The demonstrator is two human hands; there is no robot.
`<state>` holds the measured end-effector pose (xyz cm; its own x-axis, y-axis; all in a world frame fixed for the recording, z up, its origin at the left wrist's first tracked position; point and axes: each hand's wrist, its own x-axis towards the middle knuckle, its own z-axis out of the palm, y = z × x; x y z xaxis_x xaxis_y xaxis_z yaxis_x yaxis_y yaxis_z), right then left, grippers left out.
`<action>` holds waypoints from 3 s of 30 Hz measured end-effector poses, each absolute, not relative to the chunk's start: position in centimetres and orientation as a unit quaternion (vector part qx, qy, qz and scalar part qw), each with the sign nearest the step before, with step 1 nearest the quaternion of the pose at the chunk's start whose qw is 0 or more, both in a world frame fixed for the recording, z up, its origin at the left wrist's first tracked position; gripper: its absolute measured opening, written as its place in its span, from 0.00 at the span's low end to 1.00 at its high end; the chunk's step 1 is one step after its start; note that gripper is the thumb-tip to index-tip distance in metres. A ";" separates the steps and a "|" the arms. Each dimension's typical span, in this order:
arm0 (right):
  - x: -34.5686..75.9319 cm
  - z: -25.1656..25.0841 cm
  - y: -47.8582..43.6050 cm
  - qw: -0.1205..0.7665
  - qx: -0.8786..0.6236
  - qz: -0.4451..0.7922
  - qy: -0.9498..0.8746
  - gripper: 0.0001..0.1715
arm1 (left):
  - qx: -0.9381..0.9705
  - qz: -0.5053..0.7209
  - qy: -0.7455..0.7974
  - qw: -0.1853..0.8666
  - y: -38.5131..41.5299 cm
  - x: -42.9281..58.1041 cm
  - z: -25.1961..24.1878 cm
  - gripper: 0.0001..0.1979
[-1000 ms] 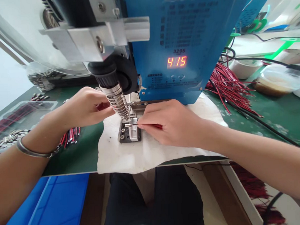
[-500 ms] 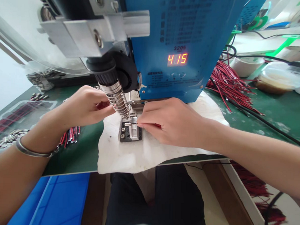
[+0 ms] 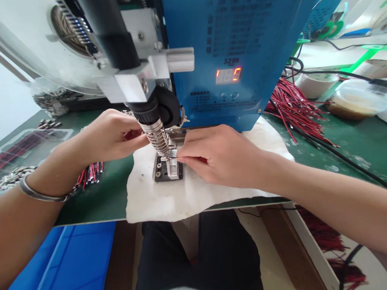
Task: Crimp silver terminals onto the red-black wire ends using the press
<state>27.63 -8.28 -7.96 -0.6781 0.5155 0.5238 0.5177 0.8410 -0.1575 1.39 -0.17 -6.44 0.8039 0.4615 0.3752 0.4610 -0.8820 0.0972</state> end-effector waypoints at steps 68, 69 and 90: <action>27.4 -8.1 -9.3 0.370 -0.217 -0.152 -0.890 0.04 | 0.941 0.179 0.285 0.028 -0.5 1.6 -6.2 0.22; 27.4 -8.1 -9.4 0.370 -0.219 -0.147 -0.891 0.04 | 0.941 0.178 0.287 0.028 -0.5 1.7 -6.2 0.22; 25.8 -5.0 -13.2 0.421 -0.242 0.015 -0.874 0.06 | 0.891 0.246 0.382 0.014 -7.4 0.6 -5.0 0.27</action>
